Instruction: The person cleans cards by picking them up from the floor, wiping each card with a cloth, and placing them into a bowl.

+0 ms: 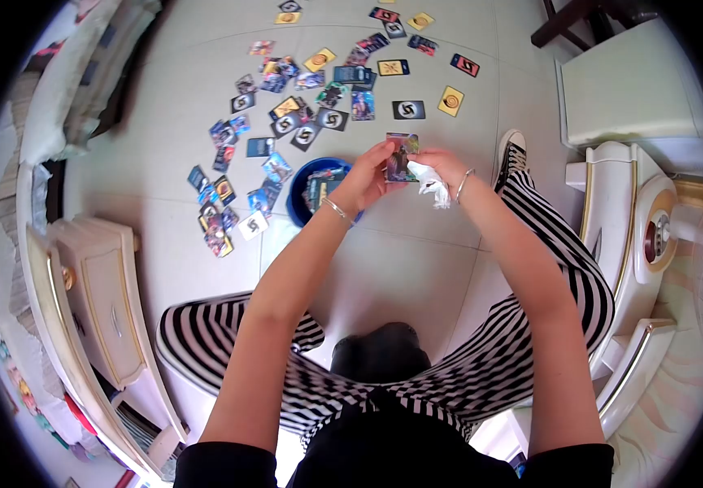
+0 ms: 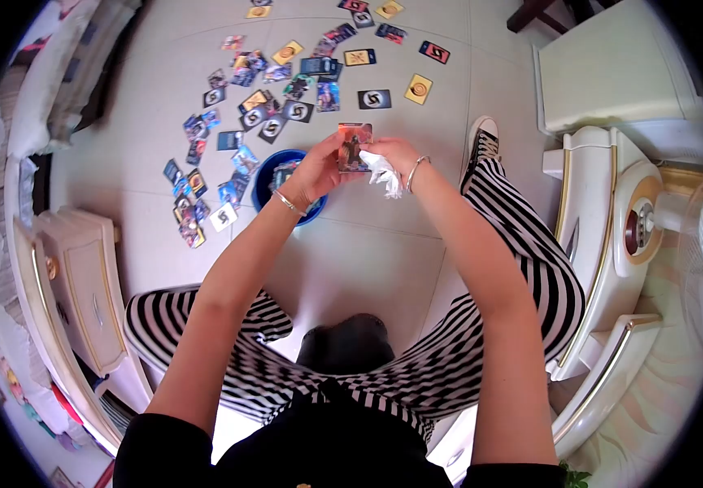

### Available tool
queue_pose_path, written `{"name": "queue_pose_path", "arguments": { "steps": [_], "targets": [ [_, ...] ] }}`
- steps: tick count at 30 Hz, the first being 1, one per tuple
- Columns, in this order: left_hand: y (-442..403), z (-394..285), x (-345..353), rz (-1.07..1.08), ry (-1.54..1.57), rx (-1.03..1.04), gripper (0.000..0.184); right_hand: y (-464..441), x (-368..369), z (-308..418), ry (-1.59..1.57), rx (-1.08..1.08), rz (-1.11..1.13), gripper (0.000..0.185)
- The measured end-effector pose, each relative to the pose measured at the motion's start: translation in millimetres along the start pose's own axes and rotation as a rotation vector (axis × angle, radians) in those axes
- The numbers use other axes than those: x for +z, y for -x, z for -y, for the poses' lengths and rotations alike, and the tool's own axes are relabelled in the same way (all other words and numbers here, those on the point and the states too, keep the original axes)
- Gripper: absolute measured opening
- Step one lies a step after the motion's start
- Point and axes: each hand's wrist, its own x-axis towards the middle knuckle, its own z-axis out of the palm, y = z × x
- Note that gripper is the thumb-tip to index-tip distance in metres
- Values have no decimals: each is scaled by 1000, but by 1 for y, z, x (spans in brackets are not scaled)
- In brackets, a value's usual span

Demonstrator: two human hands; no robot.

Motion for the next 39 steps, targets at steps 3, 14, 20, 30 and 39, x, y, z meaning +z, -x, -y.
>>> {"name": "queue_pose_path", "arguments": {
  "steps": [3, 14, 20, 30, 39],
  "targets": [
    [65, -23, 21, 159, 266, 59, 39, 58, 60, 19, 112, -48, 82, 18],
    [225, -49, 49, 213, 501, 67, 36, 189, 146, 35, 353, -659, 143, 20],
    [241, -27, 52, 144, 641, 2, 42, 184, 176, 19, 818, -977, 4, 13],
    [238, -42, 50, 101, 614, 167, 39, 182, 191, -13, 1130, -1323, 167, 14],
    [240, -42, 56, 79, 624, 64, 39, 169, 191, -4, 1146, -1302, 3, 19]
  ]
}}
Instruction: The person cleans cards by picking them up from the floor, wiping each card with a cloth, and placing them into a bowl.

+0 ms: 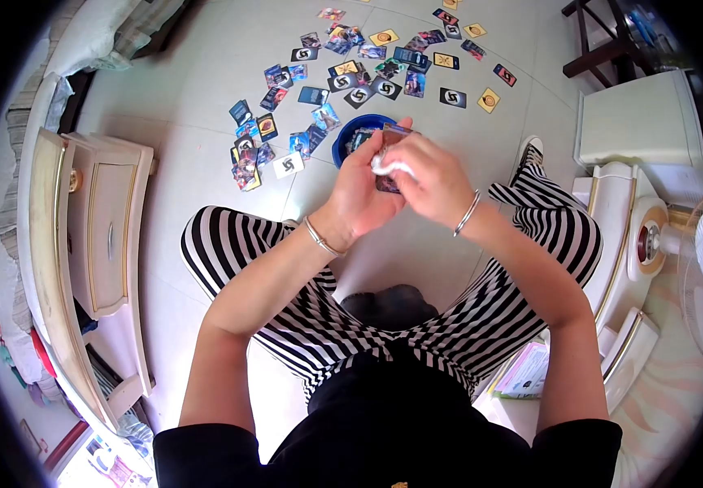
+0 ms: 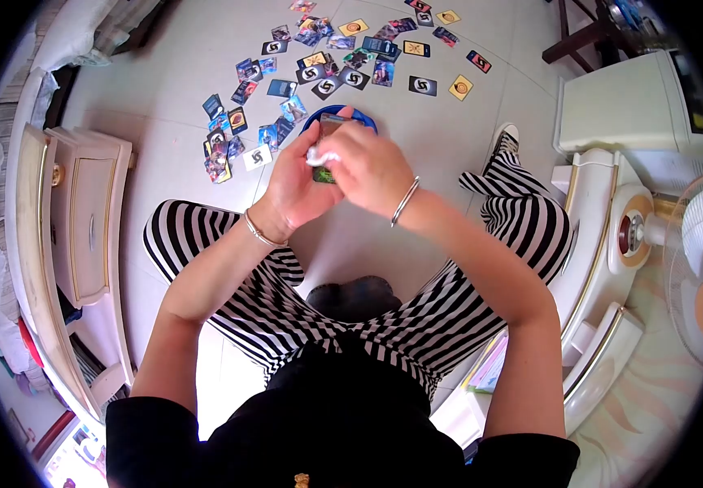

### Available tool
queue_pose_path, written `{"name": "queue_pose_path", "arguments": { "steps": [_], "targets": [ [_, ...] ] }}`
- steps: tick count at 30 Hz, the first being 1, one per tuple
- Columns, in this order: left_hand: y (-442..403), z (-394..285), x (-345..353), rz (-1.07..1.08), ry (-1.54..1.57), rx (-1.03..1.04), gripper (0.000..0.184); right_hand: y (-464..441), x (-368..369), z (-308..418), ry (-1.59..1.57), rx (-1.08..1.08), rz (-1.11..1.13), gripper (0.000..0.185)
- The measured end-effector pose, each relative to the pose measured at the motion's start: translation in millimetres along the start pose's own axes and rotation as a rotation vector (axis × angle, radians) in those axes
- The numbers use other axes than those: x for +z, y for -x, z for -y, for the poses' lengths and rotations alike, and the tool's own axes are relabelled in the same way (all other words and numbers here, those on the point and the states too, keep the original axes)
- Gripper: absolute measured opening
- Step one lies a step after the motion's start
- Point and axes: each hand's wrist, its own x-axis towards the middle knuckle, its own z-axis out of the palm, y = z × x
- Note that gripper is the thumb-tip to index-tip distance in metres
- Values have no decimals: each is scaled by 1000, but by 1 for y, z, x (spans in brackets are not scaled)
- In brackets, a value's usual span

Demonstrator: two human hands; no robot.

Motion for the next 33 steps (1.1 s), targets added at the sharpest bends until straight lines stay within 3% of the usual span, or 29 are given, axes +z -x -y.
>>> {"name": "queue_pose_path", "arguments": {
  "steps": [2, 4, 5, 9, 14, 22, 26, 28, 32, 33],
  "targets": [
    [-1, 1, 2, -35, 9, 39, 39, 5, 1, 5, -40, -64, 46, 20],
    [-4, 4, -8, -35, -24, -44, 37, -4, 1, -8, 8, -93, -53, 19],
    [-6, 4, -14, 75, -43, -31, 37, -10, -6, -11, 33, -9, -57, 18],
    [-6, 0, -1, 4, -19, -10, 38, -9, -14, -15, 128, 71, -28, 15],
    [-12, -7, -6, 25, -55, 167, 42, 11, -5, 2, -24, 0, 50, 16],
    [-8, -5, -7, 61, -33, 38, 38, -10, -8, -10, 83, -6, -19, 21],
    [-11, -8, -7, 78, -16, 141, 37, 7, -2, 2, -50, -84, 88, 22],
    [-8, -10, -3, 91, -6, 94, 38, 10, -4, 1, -23, -29, 108, 22],
    [-10, -2, -14, 133, -24, -25, 37, -9, -14, -14, 132, 26, -55, 13],
    [-5, -1, -1, 46, -37, -5, 36, -11, -17, -17, 171, 59, -39, 12]
  ]
}}
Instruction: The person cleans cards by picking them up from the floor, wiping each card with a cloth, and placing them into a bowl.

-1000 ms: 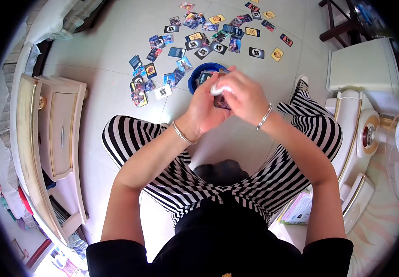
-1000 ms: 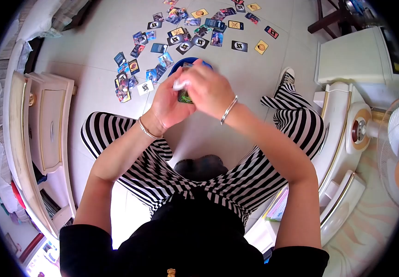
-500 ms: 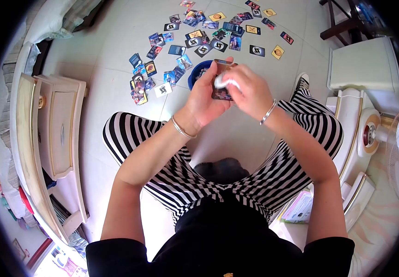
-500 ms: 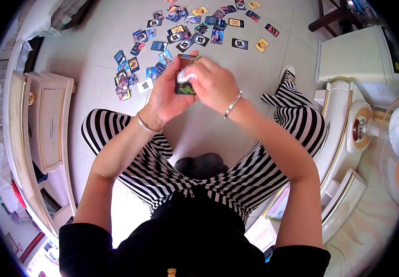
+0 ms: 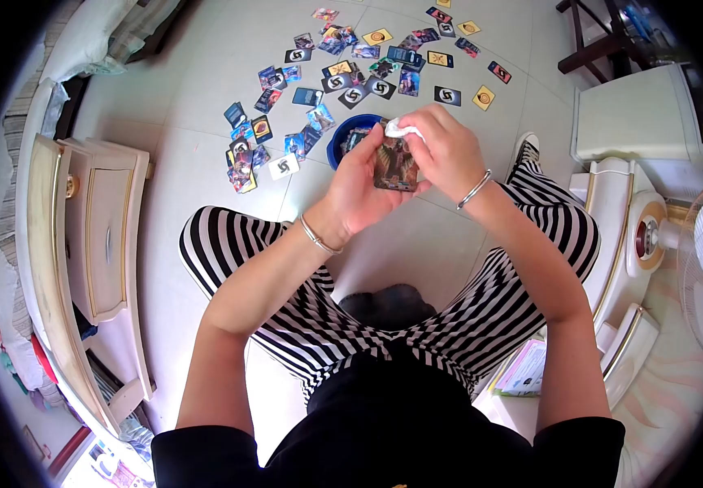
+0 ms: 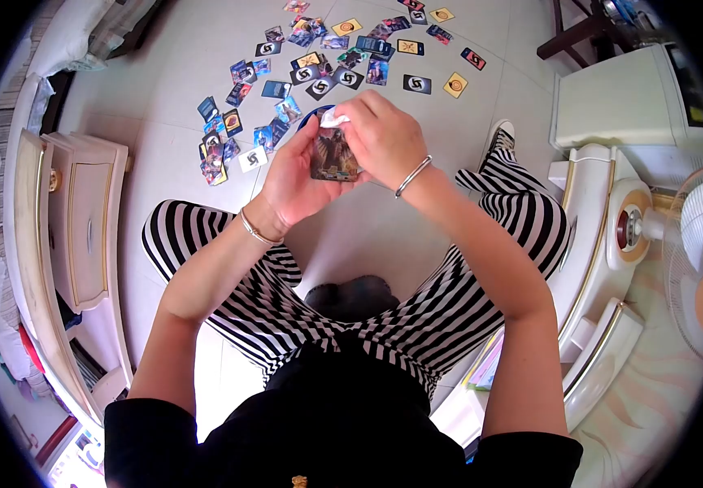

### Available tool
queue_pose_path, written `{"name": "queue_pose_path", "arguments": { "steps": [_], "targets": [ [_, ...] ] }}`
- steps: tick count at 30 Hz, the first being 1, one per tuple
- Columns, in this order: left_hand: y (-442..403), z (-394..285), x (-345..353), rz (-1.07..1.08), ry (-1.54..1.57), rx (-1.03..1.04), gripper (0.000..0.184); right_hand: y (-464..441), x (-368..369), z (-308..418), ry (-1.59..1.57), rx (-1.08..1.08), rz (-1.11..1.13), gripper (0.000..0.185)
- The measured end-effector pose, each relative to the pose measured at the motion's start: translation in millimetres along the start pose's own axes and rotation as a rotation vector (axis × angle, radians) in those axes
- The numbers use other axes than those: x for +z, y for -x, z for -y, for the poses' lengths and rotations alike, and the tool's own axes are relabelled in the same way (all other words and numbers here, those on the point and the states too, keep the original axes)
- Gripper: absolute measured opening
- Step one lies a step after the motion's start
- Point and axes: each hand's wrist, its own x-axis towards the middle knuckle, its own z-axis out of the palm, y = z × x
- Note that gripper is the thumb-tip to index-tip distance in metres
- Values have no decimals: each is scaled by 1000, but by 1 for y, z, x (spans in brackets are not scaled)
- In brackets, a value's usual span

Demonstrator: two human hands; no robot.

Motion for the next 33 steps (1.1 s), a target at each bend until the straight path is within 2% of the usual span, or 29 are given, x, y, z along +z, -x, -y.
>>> {"name": "queue_pose_path", "arguments": {
  "steps": [4, 6, 10, 12, 13, 15, 16, 19, 20, 21, 23, 24, 27, 29, 33],
  "targets": [
    [-6, -6, -10, 32, 35, 93, 35, 12, 1, -1, 34, 10, 72, 13],
    [-7, -10, -13, 30, 65, 171, 34, 22, 2, 4, -28, -76, 128, 15],
    [-9, -12, -11, 11, 74, 197, 35, 30, -4, 1, -199, -71, 282, 17],
    [-9, -14, -8, 1, 47, 209, 35, 27, -12, 2, -1059, 599, 411, 20],
    [-8, -15, -8, 5, 44, 213, 35, 21, -18, 0, -1057, 592, 410, 20],
    [-6, -16, -11, -7, 13, 231, 36, 6, -29, -9, -1360, 711, 156, 24],
    [-7, -16, -15, 16, -21, 214, 35, 1, -32, -14, -1401, 675, 127, 25],
    [-10, -11, -16, 28, -144, 252, 31, -1, -24, -12, -1312, 611, 54, 23],
    [-12, -8, -15, -60, -148, 242, 26, 1, -16, -9, -1279, 600, 29, 21],
    [-13, -8, -16, -58, -154, 242, 26, 2, -10, -4, -1175, 555, 25, 17],
    [-14, -5, -21, -12, -290, 109, 26, 2, -4, 3, -823, 414, 27, 14],
    [-12, -4, -12, -30, -311, 65, 29, 2, -2, 6, -826, 419, 24, 14],
    [-6, -8, 3, -30, -131, -23, 35, 2, 3, 7, -740, 479, -34, 12],
    [-6, -10, 4, -6, -109, -45, 39, 2, 6, -1, -406, 258, -62, 14],
    [-13, -9, -10, -41, -111, 11, 38, 1, 8, 4, -220, 146, 14, 14]
  ]
}}
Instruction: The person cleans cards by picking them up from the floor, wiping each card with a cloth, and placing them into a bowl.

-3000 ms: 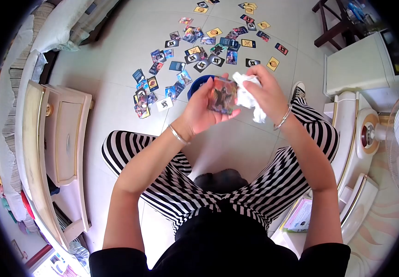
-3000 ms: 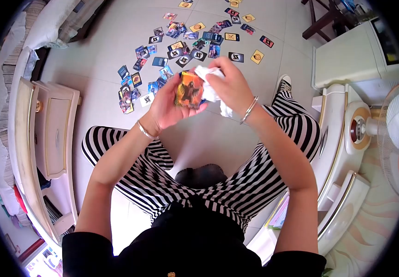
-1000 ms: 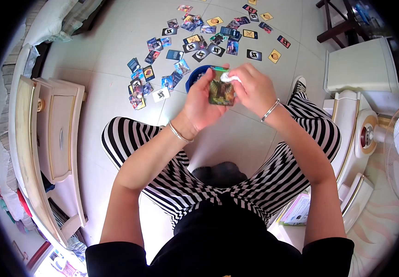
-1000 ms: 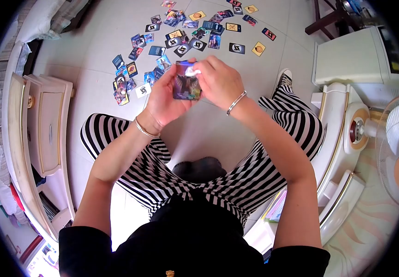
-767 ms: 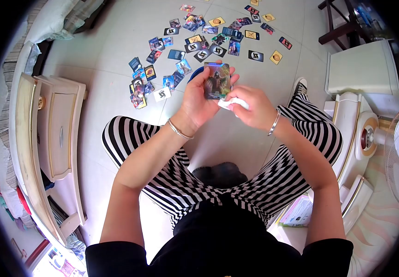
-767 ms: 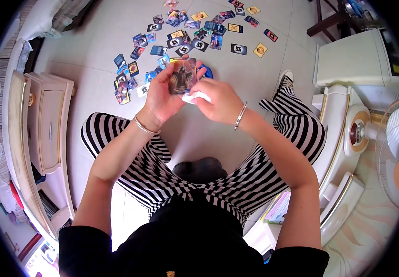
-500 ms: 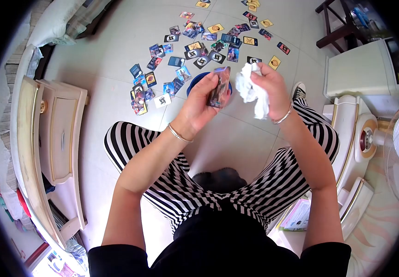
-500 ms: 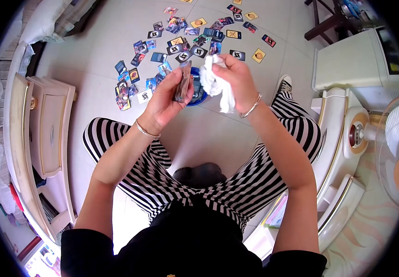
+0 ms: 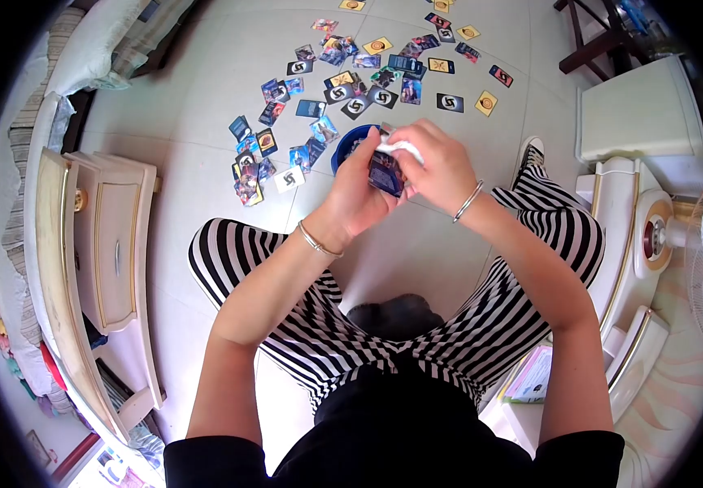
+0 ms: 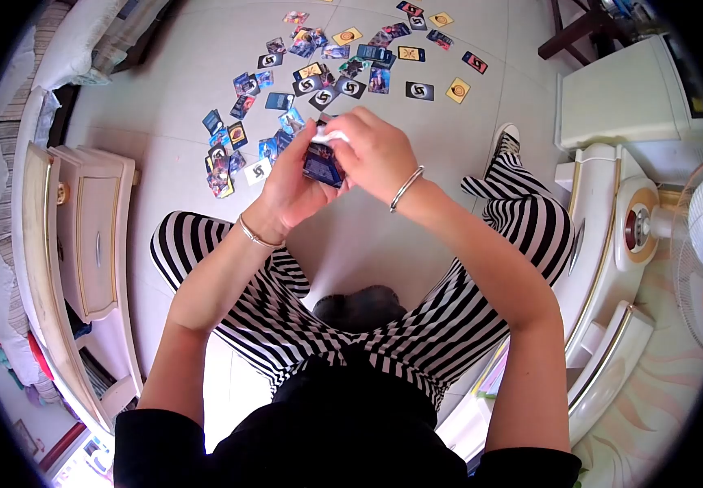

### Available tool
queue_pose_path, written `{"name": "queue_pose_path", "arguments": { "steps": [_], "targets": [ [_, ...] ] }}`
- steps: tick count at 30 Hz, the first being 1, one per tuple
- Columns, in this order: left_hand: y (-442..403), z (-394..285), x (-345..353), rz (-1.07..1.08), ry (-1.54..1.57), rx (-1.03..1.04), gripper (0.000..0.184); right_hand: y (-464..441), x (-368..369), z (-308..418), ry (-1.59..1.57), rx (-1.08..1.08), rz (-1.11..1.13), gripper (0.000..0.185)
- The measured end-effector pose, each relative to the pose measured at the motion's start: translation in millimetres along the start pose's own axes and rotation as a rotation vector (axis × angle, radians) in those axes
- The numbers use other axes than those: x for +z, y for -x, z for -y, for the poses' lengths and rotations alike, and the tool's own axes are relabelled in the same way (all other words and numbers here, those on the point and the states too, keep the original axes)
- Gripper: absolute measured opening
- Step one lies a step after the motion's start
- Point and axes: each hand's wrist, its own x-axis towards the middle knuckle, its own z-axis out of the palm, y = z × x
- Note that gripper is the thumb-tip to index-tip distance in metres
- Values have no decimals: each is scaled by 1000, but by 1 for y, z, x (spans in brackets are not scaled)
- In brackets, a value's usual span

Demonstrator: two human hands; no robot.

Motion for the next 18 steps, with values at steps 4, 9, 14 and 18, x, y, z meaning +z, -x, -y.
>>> {"name": "queue_pose_path", "arguments": {
  "steps": [4, 9, 14, 18],
  "targets": [
    [-5, -2, -6, -24, 76, 99, 38, 14, 13, 14, 7, -204, 92, 17],
    [2, -7, 12, 19, 127, 55, 37, 5, 8, 8, 35, -274, 59, 17],
    [1, 2, 5, 45, 146, -5, 37, -15, -8, -6, 195, -103, 45, 14],
    [0, -6, 3, 35, 149, 127, 38, -10, -13, -10, 283, -191, 103, 16]
  ]
}}
